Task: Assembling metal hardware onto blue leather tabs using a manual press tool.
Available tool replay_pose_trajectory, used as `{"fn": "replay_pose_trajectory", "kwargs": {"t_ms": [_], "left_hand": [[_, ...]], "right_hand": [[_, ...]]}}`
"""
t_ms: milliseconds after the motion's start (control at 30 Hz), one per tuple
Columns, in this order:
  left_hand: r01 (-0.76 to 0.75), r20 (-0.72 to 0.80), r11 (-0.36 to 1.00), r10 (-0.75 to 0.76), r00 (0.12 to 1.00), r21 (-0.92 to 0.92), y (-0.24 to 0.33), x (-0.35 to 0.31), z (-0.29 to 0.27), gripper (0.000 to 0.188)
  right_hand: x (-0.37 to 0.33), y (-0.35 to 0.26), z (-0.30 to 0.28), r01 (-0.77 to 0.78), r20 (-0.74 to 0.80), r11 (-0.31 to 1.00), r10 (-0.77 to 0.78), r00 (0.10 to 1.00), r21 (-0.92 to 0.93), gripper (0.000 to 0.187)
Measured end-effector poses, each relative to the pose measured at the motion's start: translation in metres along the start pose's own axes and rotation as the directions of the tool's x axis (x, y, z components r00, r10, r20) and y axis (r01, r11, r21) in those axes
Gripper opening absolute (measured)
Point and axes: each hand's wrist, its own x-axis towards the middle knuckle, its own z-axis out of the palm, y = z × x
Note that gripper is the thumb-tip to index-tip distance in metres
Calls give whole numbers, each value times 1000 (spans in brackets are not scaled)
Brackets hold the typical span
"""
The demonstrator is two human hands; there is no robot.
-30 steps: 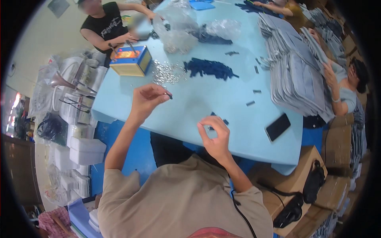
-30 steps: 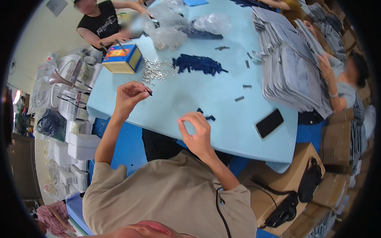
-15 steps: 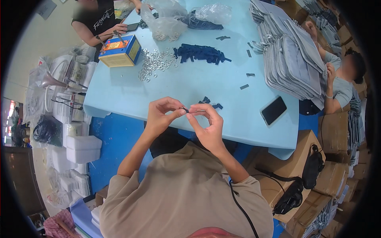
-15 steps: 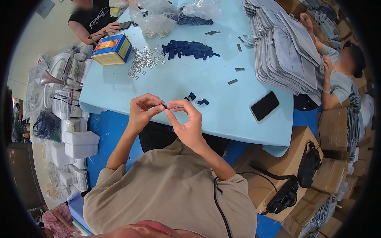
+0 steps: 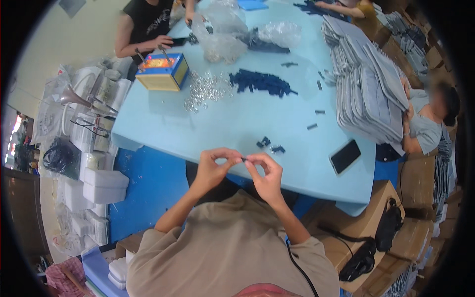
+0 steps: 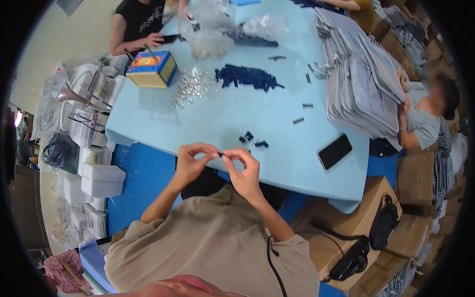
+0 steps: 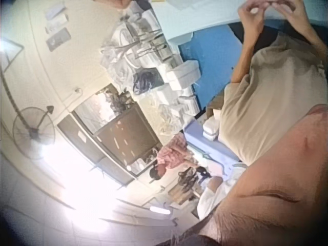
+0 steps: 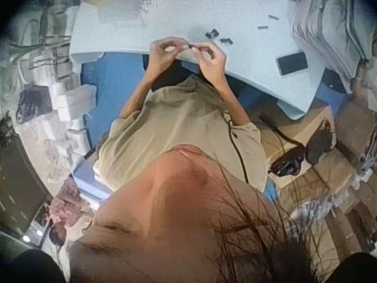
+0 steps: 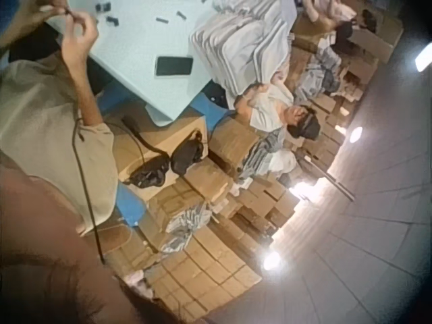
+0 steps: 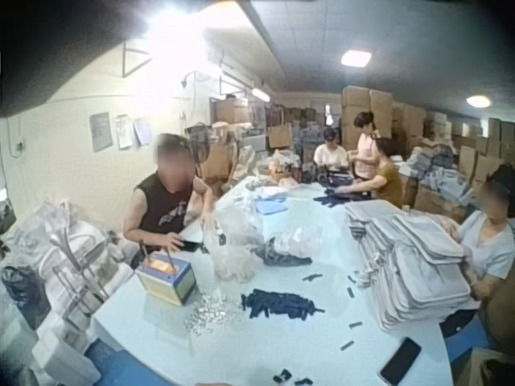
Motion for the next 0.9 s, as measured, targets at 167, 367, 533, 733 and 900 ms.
{"fn": "replay_pose_trajectory", "kwargs": {"t_ms": [167,367,533,733,900], "left_hand": [[-89,38,988,85,996,125,6,-3,13,11],[-177,28,973,174,984,148,10,0,16,12],[-203,81,965,192,978,166,10,4,20,13],[-192,89,966,179,980,171,-1,12,15,14],[-250,-77,910,290,954,329,-21,61,-38,15]], "right_hand": [[-4,7,-6,42,4,997,-42,999,-63,14],[0,10,-11,86,4,993,-86,996,-84,12],[2,9,-20,60,-21,994,-62,998,-95,10],[8,18,-28,16,-19,995,-18,1000,-102,9],[19,2,-45,154,16,855,-169,986,-495,9]]}}
